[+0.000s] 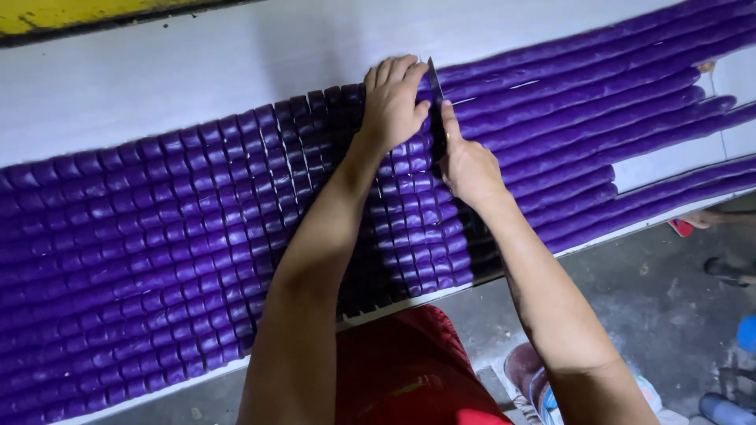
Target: The person uses a knife to cut long purple dough rolls into small uniform pieces on a white table. The person holds the dough with the left hand and slices with the right hand, working row by row. A tray of yellow dough pieces is visible nearby.
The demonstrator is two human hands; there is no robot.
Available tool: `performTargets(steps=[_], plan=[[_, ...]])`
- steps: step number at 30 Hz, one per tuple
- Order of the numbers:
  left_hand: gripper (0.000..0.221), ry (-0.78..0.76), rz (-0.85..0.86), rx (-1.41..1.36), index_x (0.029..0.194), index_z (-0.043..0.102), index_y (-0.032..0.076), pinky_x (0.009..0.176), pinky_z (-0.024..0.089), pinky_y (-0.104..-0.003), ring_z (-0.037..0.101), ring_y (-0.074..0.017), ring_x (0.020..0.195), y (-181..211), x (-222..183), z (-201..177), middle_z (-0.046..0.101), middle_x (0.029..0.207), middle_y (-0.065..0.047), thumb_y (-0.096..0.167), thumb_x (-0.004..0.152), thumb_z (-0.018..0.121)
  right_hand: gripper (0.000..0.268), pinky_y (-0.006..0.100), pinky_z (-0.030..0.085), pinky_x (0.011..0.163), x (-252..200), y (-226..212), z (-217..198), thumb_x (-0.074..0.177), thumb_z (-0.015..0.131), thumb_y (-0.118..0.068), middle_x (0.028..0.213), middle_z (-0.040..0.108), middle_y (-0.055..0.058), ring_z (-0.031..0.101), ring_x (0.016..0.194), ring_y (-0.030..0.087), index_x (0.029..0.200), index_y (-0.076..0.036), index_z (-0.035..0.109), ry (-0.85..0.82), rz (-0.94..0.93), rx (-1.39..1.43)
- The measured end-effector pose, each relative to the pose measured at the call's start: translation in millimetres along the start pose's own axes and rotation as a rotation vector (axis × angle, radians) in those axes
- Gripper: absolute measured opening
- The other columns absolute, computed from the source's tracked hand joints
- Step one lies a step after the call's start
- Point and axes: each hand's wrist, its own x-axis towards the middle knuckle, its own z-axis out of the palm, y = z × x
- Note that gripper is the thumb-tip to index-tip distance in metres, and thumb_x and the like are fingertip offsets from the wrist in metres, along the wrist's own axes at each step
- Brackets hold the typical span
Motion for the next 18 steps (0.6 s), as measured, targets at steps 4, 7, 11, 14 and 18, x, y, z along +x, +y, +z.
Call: performTargets(steps=[4, 7, 11, 14, 18], plan=[[0.048, 0.024, 0.016, 0.047, 0.121, 0.068, 0.014, 0.105, 0.040, -0.046, 0.058, -0.0295, 0.118, -0.3, 0.6, -0.4, 0.069, 0.120, -0.003, 0.033, 0.079, 0.080, 0.099, 0.058, 0.048, 0.064, 0.9, -17.3, -26.9, 0.088, 0.056, -0.006, 0.077, 0.068, 0.027, 0.064, 0.068, 0.050, 0.167, -0.019, -0.002, -0.072, 0.016, -0.070], [0.037, 0.112, 0.062, 0.017, 0.110, 0.071, 0.014, 0.094, 0.043, -0.043, 0.059, -0.0282, 0.106, -2.6, -2.7, -4.2, 0.070, 0.107, -0.002, 0.024, 0.075, 0.077, 0.089, 0.056, 0.052, 0.068, 15.4, -40.4, -54.8, 0.092, 0.046, 0.003, 0.082, 0.065, 0.037, 0.066, 0.071, 0.051, 0.167, -0.015, 0.000, -0.174, 0.014, -0.031], [0.043, 0.189, 0.123, 0.045, 0.110, 0.069, 0.012, 0.090, 0.045, -0.041, 0.060, -0.0278, 0.102, -0.5, 3.6, -6.3, 0.069, 0.105, -0.003, 0.021, 0.068, 0.079, 0.086, 0.056, 0.046, 0.069, 36.3, -39.6, -63.9, 0.093, 0.045, -0.002, 0.095, 0.065, 0.035, 0.063, 0.079, 0.052, 0.167, -0.017, 0.004, -0.169, 0.065, 0.042], [0.036, 0.153, 0.086, 0.021, 0.105, 0.068, 0.014, 0.091, 0.044, -0.040, 0.060, -0.0264, 0.102, -0.7, -1.6, -7.0, 0.069, 0.102, -0.001, 0.022, 0.071, 0.076, 0.092, 0.052, 0.045, 0.063, -10.3, -32.6, -55.3, 0.092, 0.048, 0.001, 0.079, 0.063, 0.030, 0.061, 0.067, 0.046, 0.167, -0.018, 0.000, -0.237, 0.050, 0.039], [0.038, 0.011, 0.006, 0.016, 0.114, 0.066, 0.015, 0.106, 0.036, -0.048, 0.056, -0.0296, 0.117, -0.7, -2.5, -1.2, 0.068, 0.115, -0.003, 0.025, 0.079, 0.078, 0.097, 0.055, 0.045, 0.070, -49.5, -6.4, -25.7, 0.090, 0.054, -0.005, 0.087, 0.068, 0.035, 0.065, 0.078, 0.051, 0.167, -0.023, -0.001, -0.296, 0.045, -0.038]])
